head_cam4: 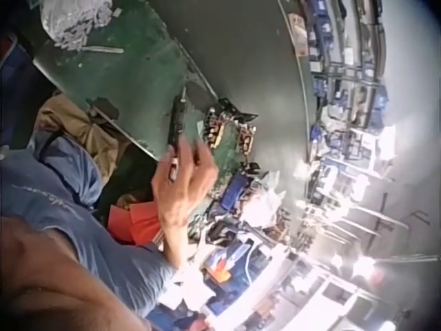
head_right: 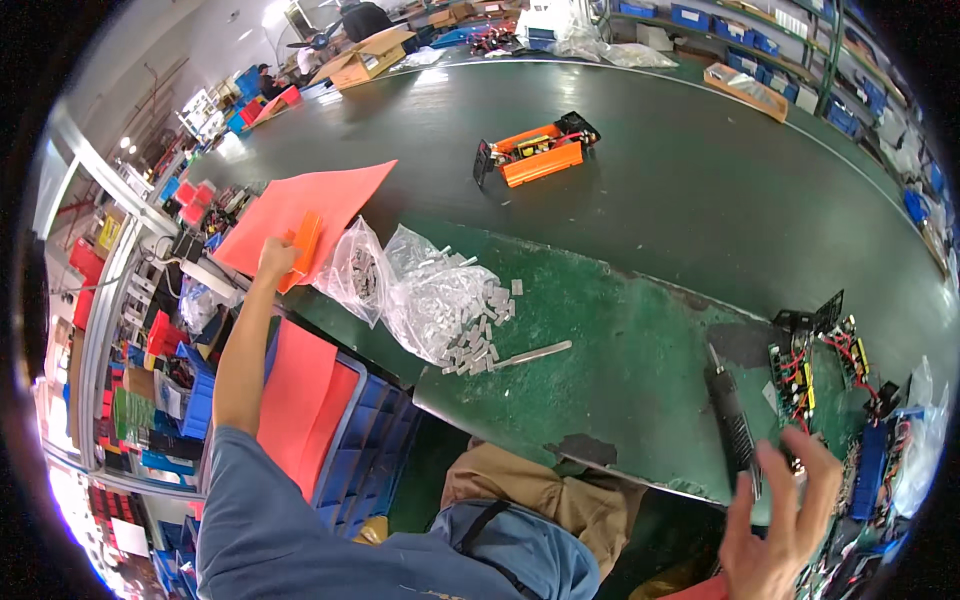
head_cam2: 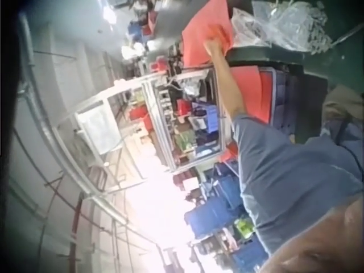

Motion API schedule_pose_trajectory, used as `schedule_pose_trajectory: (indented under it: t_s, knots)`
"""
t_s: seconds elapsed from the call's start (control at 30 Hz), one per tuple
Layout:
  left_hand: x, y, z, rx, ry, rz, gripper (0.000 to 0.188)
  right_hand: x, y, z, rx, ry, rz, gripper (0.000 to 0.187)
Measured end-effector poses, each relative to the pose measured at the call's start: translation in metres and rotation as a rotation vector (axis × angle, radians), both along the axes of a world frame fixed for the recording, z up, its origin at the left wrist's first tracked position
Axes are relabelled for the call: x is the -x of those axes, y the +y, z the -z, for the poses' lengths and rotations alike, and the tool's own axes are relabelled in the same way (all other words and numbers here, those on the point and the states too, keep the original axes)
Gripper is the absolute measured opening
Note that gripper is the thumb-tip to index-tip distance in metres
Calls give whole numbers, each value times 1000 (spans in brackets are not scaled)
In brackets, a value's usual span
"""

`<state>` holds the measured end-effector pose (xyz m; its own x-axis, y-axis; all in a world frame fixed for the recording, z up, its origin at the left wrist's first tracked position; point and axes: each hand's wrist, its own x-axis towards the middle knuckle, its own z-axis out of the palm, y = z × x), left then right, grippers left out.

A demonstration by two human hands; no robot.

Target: Assembling electronic components into an orange plastic housing and securing them with a screwdriver.

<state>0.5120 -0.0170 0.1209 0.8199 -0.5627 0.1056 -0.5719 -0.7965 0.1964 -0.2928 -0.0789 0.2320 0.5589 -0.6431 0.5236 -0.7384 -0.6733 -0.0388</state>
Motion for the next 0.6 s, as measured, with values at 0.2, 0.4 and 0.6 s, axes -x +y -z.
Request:
schedule_pose_trajectory:
  t_s: [0.2, 0.4, 0.6]
  knots:
    - [140, 29, -76, 437, -147, 399, 30, -29, -8, 32, -252, -110, -60, 40]
    - [327, 4, -131, 441, -565, 1244, 27, -64, -42, 47, -541, -428, -211, 37]
    - [415, -13, -108, 448, -612, 1711, 25, -73, -57, 64, -883, -874, -344, 72]
